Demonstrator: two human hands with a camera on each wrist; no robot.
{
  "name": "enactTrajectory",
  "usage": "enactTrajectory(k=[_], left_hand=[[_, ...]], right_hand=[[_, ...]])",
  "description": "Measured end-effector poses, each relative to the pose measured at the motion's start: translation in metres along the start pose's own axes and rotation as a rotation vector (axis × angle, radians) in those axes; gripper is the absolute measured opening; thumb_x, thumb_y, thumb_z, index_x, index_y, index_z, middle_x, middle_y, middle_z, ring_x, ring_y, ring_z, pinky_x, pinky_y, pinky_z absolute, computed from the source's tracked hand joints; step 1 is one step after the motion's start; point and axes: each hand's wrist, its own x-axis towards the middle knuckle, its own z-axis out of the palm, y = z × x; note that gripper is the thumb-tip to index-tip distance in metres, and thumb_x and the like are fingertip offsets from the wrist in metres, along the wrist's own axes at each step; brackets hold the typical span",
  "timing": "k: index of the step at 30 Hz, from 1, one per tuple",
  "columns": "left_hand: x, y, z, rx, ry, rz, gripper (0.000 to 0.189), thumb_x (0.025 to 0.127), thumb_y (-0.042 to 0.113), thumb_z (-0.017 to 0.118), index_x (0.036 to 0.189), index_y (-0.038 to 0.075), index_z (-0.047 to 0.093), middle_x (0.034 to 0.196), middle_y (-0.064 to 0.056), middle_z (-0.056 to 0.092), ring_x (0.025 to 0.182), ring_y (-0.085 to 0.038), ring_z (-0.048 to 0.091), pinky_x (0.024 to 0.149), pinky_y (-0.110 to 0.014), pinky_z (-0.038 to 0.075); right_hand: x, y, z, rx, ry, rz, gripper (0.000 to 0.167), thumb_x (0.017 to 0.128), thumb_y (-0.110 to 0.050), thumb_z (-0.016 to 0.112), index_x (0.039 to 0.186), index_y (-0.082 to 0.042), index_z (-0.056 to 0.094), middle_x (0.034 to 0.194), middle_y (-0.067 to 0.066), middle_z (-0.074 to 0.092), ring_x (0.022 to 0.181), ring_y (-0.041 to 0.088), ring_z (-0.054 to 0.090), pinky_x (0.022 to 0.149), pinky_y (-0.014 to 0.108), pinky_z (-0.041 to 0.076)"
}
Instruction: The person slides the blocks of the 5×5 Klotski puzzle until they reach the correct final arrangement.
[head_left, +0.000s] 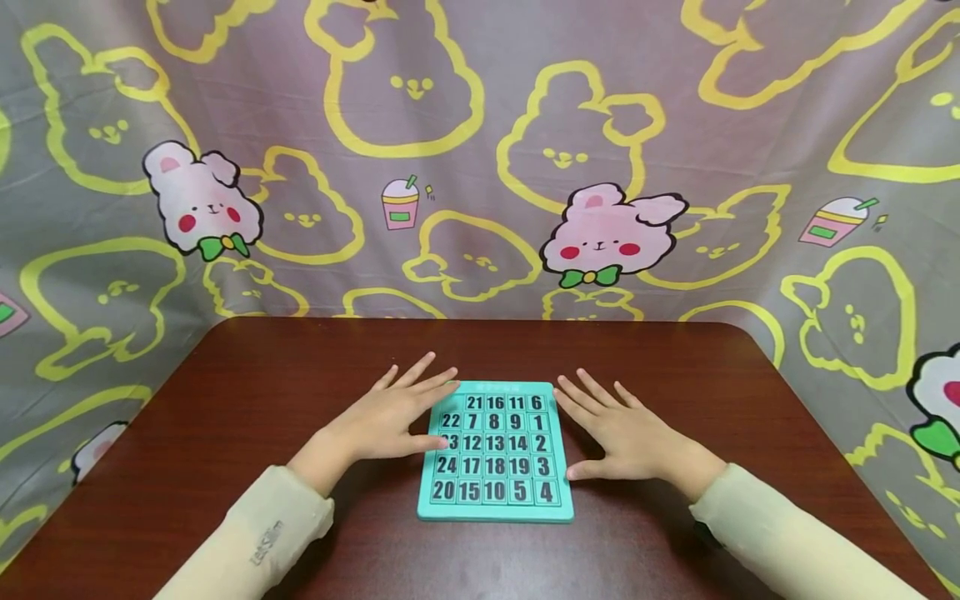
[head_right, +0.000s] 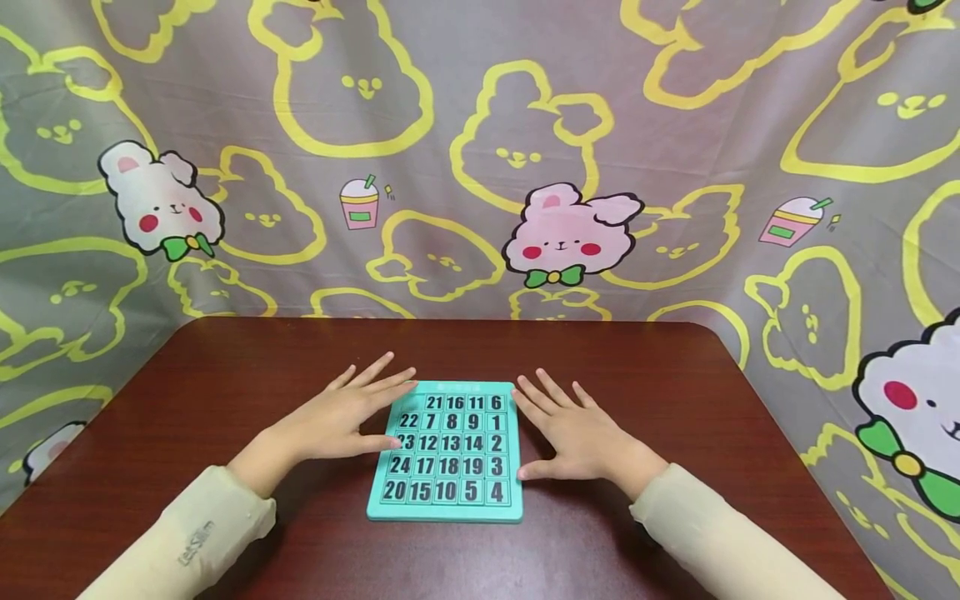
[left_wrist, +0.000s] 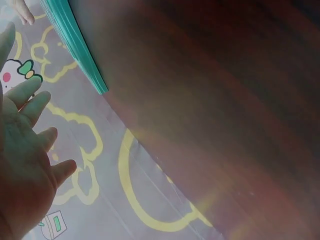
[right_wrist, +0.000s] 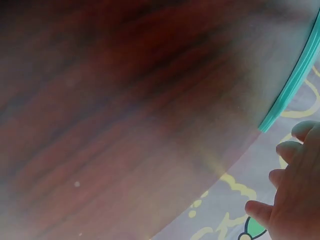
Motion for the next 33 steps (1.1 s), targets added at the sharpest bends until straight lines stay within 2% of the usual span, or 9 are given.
enactTrajectory(k=[14,27,33], left_hand=[[0.012,0.004,0.004,-0.033,-0.075,0.012,0.078,0.092,0.063,0.057,0.154,0.021,0.039,0.163,0.003,0.031,0.156,-0.029,0.006,0.116,-0.069,0.017],[0.023,0.008,0.004,-0.023,-0.114,0.038,0.072,0.093,0.06,0.056,0.151,0.019,0.045,0.159,-0.001,0.039,0.155,-0.033,0.012,0.114,-0.07,0.022],[0.026,0.009,0.007,-0.028,-0.132,0.029,0.069,0.093,0.059,0.057,0.149,0.019,0.048,0.158,-0.001,0.042,0.155,-0.033,0.014,0.114,-0.069,0.024]], right_hand=[[0.01,-0.001,0.002,0.028,-0.093,-0.007,0.111,0.078,-0.086,0.049,0.161,-0.019,0.018,0.169,0.003,0.013,0.156,0.035,0.003,0.116,0.07,0.017],[0.014,-0.004,0.003,0.043,-0.125,-0.008,0.113,0.077,-0.087,0.049,0.161,-0.017,0.019,0.169,0.001,0.012,0.156,0.034,0.002,0.117,0.069,0.015],[0.015,-0.005,0.005,0.049,-0.133,0.004,0.114,0.076,-0.089,0.047,0.161,-0.018,0.018,0.169,0.0,0.012,0.156,0.034,0.001,0.117,0.069,0.014]])
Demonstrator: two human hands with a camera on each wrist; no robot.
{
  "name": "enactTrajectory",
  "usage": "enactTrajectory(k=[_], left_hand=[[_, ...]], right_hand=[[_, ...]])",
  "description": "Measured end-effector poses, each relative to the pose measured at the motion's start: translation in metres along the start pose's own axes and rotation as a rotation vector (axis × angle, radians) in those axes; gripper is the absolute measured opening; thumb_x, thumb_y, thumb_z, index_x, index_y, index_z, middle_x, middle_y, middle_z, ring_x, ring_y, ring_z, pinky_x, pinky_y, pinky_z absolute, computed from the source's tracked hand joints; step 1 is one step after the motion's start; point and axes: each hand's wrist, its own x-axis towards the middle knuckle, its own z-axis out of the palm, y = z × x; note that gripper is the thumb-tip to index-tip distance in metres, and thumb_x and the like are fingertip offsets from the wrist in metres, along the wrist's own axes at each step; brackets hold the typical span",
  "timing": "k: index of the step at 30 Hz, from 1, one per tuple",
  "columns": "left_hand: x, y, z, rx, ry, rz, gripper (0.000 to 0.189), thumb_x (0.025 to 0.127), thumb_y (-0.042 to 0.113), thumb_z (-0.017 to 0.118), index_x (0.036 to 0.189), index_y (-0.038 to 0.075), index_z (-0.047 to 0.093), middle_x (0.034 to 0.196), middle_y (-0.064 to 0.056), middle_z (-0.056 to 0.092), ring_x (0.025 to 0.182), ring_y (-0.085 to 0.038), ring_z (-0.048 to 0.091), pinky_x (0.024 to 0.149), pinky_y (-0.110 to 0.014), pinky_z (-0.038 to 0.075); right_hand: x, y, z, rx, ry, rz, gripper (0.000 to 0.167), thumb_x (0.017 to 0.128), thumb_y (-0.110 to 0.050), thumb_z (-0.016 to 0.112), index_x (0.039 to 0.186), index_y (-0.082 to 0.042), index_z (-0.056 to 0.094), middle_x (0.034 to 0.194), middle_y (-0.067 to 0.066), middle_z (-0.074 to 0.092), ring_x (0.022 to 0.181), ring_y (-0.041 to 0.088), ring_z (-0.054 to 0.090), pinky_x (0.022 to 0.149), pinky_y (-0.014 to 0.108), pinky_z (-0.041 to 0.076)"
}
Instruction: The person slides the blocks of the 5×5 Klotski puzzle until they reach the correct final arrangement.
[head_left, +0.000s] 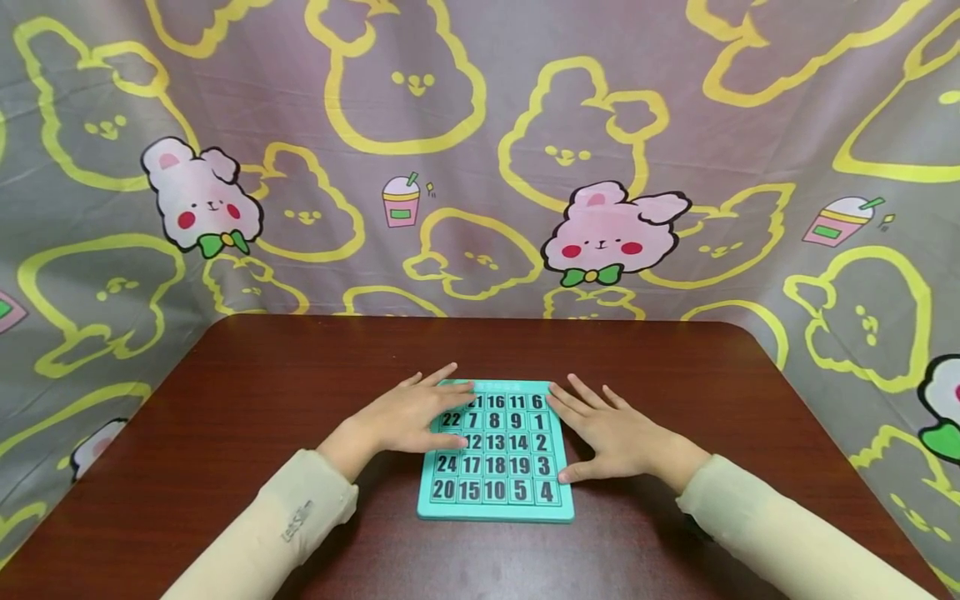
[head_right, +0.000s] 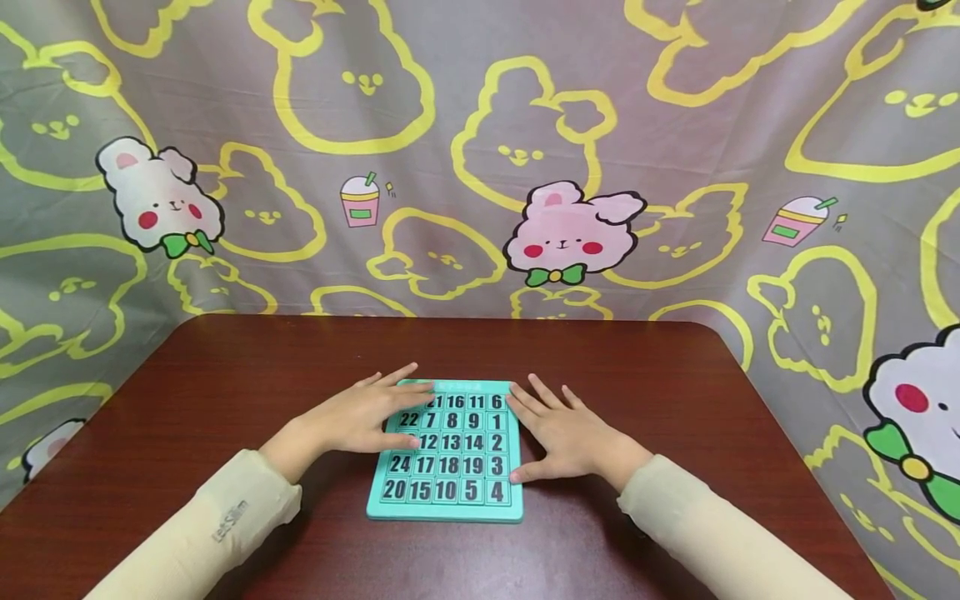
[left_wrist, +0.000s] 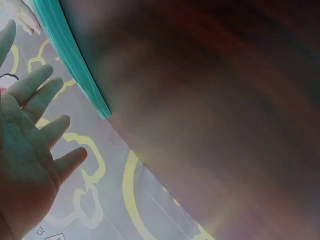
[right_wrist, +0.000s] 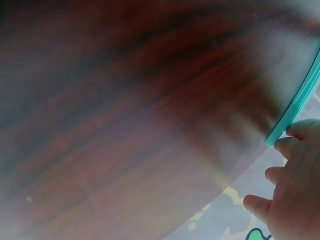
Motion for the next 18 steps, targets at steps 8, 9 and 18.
enactTrajectory(k=[8,9,18], left_hand=[[0.0067,0.0031,0.0052,-0.009,-0.026,-0.007,0.07,0.092,0.059,0.06,0.149,0.021,0.049,0.154,0.004,0.047,0.154,-0.03,0.02,0.114,-0.065,0.028],[0.0074,0.0032,0.0049,-0.006,-0.024,-0.006,0.069,0.092,0.058,0.06,0.148,0.021,0.049,0.153,0.004,0.048,0.154,-0.029,0.021,0.114,-0.065,0.028],[0.0077,0.0039,0.0006,0.012,-0.027,-0.031,0.065,0.091,0.059,0.061,0.146,0.025,0.053,0.15,0.009,0.051,0.153,-0.027,0.022,0.116,-0.062,0.029]], right_hand=[[-0.0042,-0.0013,0.0026,0.033,-0.03,0.01,0.113,0.076,-0.088,0.049,0.161,-0.019,0.017,0.169,-0.001,0.01,0.155,0.036,-0.002,0.117,0.07,0.01],[-0.0041,-0.0016,0.0019,0.032,-0.029,0.012,0.113,0.076,-0.087,0.049,0.161,-0.02,0.017,0.169,-0.002,0.01,0.155,0.036,-0.002,0.117,0.07,0.009],[-0.0012,-0.0018,-0.0039,0.017,-0.033,0.015,0.114,0.076,-0.087,0.051,0.161,-0.02,0.017,0.169,-0.001,0.011,0.155,0.037,-0.003,0.117,0.07,0.007]])
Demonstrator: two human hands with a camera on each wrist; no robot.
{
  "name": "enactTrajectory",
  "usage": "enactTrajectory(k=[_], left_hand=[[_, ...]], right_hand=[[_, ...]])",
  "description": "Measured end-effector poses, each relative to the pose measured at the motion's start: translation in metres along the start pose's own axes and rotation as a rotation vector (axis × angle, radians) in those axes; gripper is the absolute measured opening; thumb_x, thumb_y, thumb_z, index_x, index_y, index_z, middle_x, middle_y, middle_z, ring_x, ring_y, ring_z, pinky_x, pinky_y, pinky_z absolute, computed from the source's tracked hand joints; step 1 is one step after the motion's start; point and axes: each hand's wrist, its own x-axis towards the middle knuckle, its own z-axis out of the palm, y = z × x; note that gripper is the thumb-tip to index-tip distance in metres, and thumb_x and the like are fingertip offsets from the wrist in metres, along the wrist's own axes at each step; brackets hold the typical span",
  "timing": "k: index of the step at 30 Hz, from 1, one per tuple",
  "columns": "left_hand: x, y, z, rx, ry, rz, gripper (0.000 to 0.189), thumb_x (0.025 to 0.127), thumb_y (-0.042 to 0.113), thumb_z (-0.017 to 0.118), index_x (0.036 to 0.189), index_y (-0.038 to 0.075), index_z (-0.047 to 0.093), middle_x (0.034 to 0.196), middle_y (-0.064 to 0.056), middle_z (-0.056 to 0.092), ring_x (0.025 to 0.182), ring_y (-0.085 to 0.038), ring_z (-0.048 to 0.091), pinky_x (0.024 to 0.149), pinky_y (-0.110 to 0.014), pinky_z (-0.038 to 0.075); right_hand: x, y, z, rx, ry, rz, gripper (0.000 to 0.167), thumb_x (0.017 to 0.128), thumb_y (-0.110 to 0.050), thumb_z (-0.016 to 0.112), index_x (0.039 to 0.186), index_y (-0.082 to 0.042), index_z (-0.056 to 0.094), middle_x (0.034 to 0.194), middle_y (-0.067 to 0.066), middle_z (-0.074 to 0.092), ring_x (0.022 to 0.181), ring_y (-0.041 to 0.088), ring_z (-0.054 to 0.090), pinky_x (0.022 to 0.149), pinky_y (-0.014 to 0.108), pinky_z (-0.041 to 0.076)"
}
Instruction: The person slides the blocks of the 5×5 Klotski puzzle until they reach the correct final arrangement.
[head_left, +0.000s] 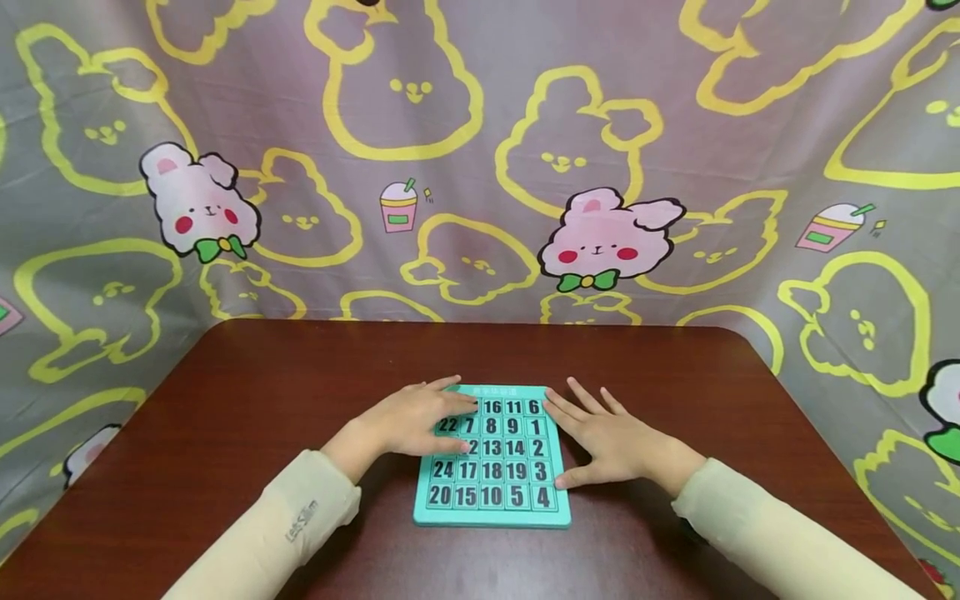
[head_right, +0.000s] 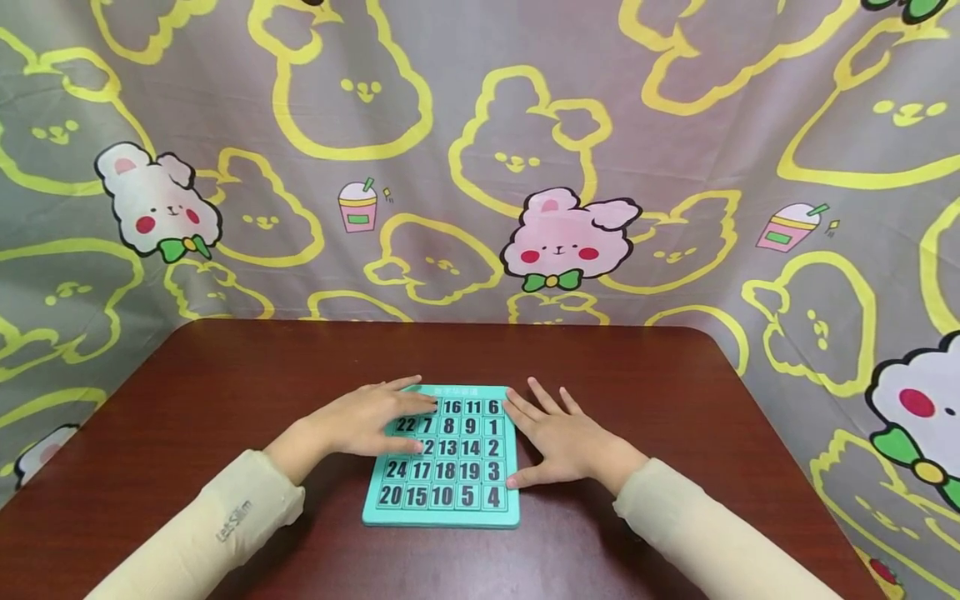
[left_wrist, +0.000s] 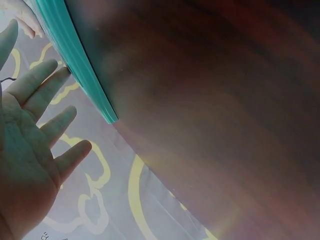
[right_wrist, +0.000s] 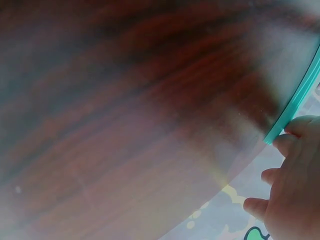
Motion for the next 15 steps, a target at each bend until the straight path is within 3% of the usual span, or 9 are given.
enactTrajectory(k=[15], left_hand=[[-0.012,-0.012,0.0,-0.048,0.017,-0.013,0.061,0.092,0.054,0.063,0.143,0.019,0.057,0.151,0.005,0.051,0.15,-0.033,0.029,0.113,-0.063,0.033]], right_hand=[[0.0,0.0,0.002,-0.014,0.014,-0.005,0.113,0.076,-0.088,0.049,0.161,-0.02,0.015,0.169,-0.002,0.01,0.155,0.037,-0.003,0.117,0.07,0.004]])
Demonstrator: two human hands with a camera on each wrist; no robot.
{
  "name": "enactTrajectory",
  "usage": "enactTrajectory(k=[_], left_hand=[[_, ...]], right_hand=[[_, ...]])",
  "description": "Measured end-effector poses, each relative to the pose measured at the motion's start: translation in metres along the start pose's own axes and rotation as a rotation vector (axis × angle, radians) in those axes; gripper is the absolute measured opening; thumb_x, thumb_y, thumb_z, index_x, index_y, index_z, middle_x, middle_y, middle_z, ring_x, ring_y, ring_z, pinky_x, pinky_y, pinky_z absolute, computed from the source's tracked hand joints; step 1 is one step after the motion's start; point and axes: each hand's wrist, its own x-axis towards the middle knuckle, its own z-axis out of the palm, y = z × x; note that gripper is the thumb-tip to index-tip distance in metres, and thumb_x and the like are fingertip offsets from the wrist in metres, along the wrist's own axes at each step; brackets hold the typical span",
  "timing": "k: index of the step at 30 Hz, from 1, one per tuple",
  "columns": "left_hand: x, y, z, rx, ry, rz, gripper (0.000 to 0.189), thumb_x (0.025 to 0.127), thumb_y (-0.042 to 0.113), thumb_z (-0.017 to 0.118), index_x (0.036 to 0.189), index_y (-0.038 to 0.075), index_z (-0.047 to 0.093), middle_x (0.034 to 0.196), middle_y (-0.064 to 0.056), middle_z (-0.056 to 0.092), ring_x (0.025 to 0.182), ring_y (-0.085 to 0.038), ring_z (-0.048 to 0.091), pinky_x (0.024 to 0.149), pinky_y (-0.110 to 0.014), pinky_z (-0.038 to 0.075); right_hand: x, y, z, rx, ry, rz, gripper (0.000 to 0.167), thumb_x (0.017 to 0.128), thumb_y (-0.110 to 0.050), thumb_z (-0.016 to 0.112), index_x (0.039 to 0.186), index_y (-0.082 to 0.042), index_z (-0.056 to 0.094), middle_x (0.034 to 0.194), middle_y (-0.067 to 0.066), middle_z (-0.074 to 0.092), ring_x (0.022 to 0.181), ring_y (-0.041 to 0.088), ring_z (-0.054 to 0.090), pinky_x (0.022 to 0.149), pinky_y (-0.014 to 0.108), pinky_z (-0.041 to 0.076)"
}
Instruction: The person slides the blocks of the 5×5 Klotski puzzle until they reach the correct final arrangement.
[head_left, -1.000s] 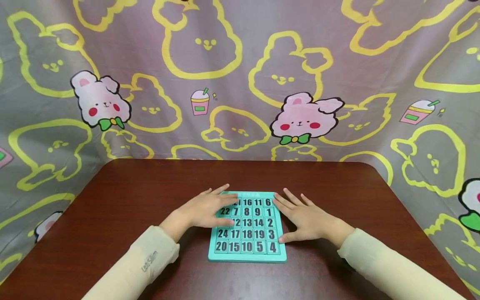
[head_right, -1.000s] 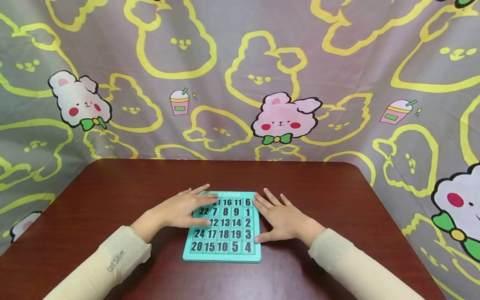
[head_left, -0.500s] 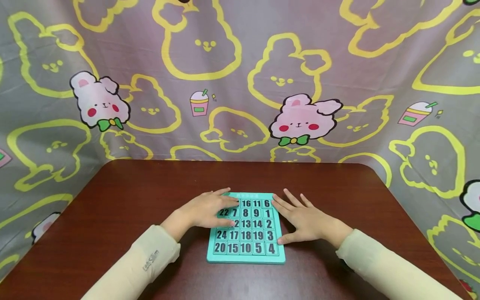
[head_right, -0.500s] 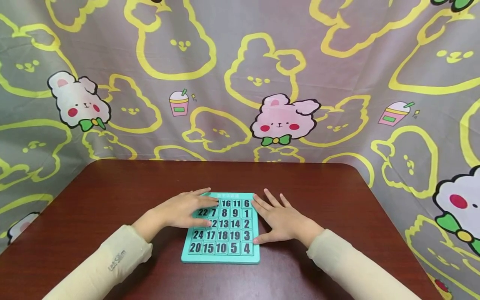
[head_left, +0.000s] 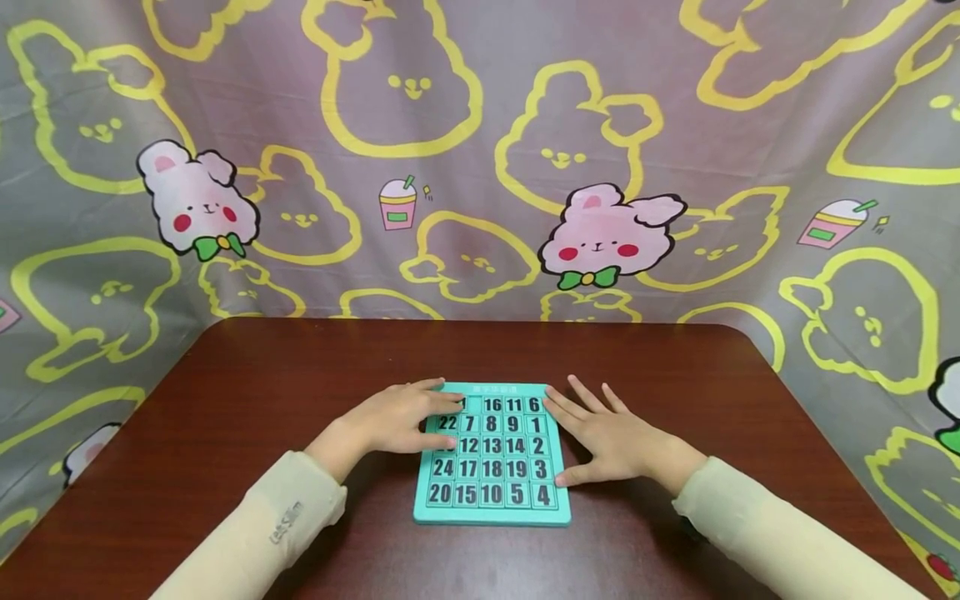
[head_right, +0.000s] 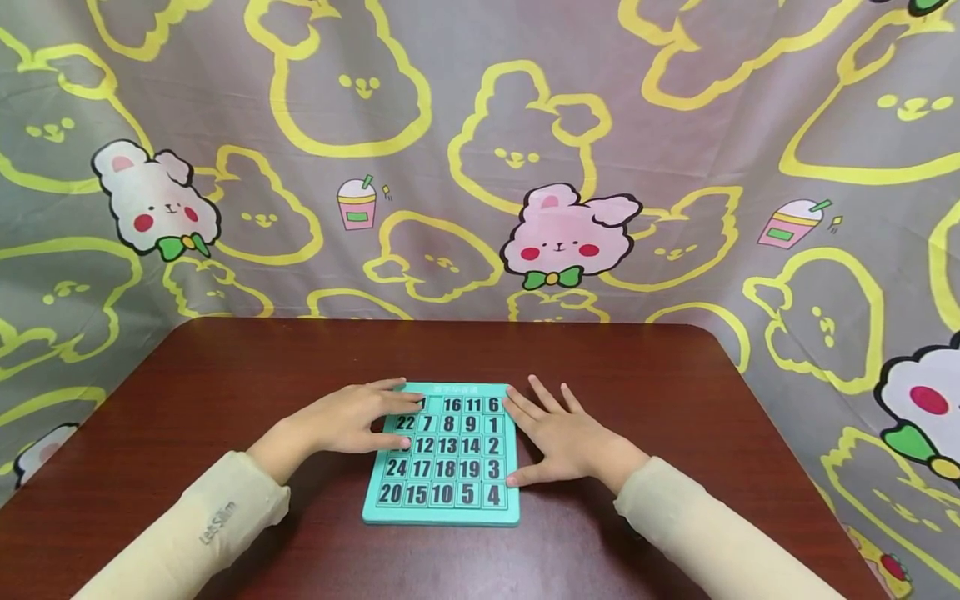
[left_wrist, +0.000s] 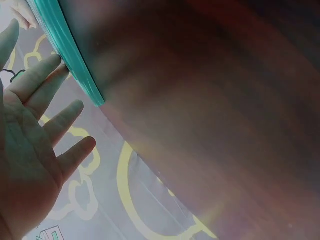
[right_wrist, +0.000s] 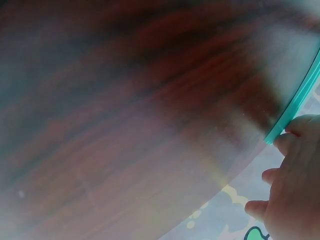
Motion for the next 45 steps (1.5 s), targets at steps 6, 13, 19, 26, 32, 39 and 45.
enactTrajectory(k=[6,13,19,26,32,39,45], left_hand=[[-0.004,-0.005,0.001,0.005,0.0,-0.006,0.061,0.093,0.055,0.061,0.143,0.02,0.056,0.151,0.006,0.05,0.15,-0.033,0.029,0.112,-0.064,0.033],[-0.008,-0.008,0.0,0.001,0.004,-0.024,0.061,0.092,0.054,0.063,0.142,0.02,0.057,0.151,0.006,0.051,0.15,-0.033,0.029,0.112,-0.064,0.034],[-0.006,-0.006,-0.002,0.002,0.016,-0.003,0.059,0.093,0.054,0.062,0.139,0.019,0.06,0.149,0.005,0.053,0.15,-0.034,0.028,0.112,-0.062,0.035],[0.002,0.001,-0.008,0.003,0.035,0.04,0.055,0.095,0.049,0.062,0.139,0.015,0.06,0.151,-0.002,0.051,0.151,-0.036,0.026,0.111,-0.063,0.035],[0.012,0.005,-0.007,0.013,0.023,0.06,0.053,0.096,0.045,0.062,0.14,0.017,0.059,0.152,-0.001,0.049,0.151,-0.034,0.025,0.111,-0.063,0.035],[0.019,0.011,-0.007,0.011,0.009,0.059,0.053,0.096,0.045,0.061,0.141,0.018,0.058,0.153,0.0,0.048,0.152,-0.032,0.025,0.112,-0.062,0.034],[0.027,0.021,-0.007,-0.003,-0.016,0.072,0.056,0.096,0.045,0.062,0.144,0.016,0.055,0.153,0.0,0.049,0.152,-0.032,0.025,0.112,-0.063,0.034]], right_hand=[[0.0,0.0,0.0,-0.01,-0.014,0.007,0.114,0.076,-0.088,0.048,0.161,-0.021,0.014,0.169,-0.002,0.008,0.155,0.036,-0.005,0.117,0.07,0.003],[0.0,0.0,-0.001,-0.015,-0.021,0.012,0.114,0.076,-0.089,0.047,0.161,-0.021,0.014,0.169,-0.002,0.007,0.155,0.036,-0.005,0.117,0.07,0.003],[0.0,0.0,0.0,-0.013,-0.022,0.015,0.115,0.076,-0.089,0.047,0.161,-0.021,0.013,0.169,-0.002,0.007,0.155,0.036,-0.005,0.117,0.069,0.002],[0.001,0.001,-0.001,-0.015,-0.026,0.01,0.115,0.075,-0.09,0.046,0.161,-0.021,0.013,0.169,-0.002,0.007,0.155,0.035,-0.005,0.117,0.07,0.002],[0.002,0.001,-0.002,-0.011,-0.032,0.009,0.115,0.075,-0.09,0.046,0.161,-0.021,0.013,0.169,-0.002,0.007,0.156,0.034,-0.005,0.117,0.07,0.002],[0.002,0.002,-0.001,-0.014,-0.032,0.005,0.115,0.076,-0.09,0.045,0.162,-0.021,0.012,0.169,-0.002,0.006,0.156,0.034,-0.004,0.117,0.07,0.004],[0.002,0.001,-0.002,-0.008,-0.031,0.007,0.115,0.076,-0.09,0.046,0.161,-0.021,0.013,0.169,-0.002,0.006,0.156,0.034,-0.004,0.118,0.07,0.004]])
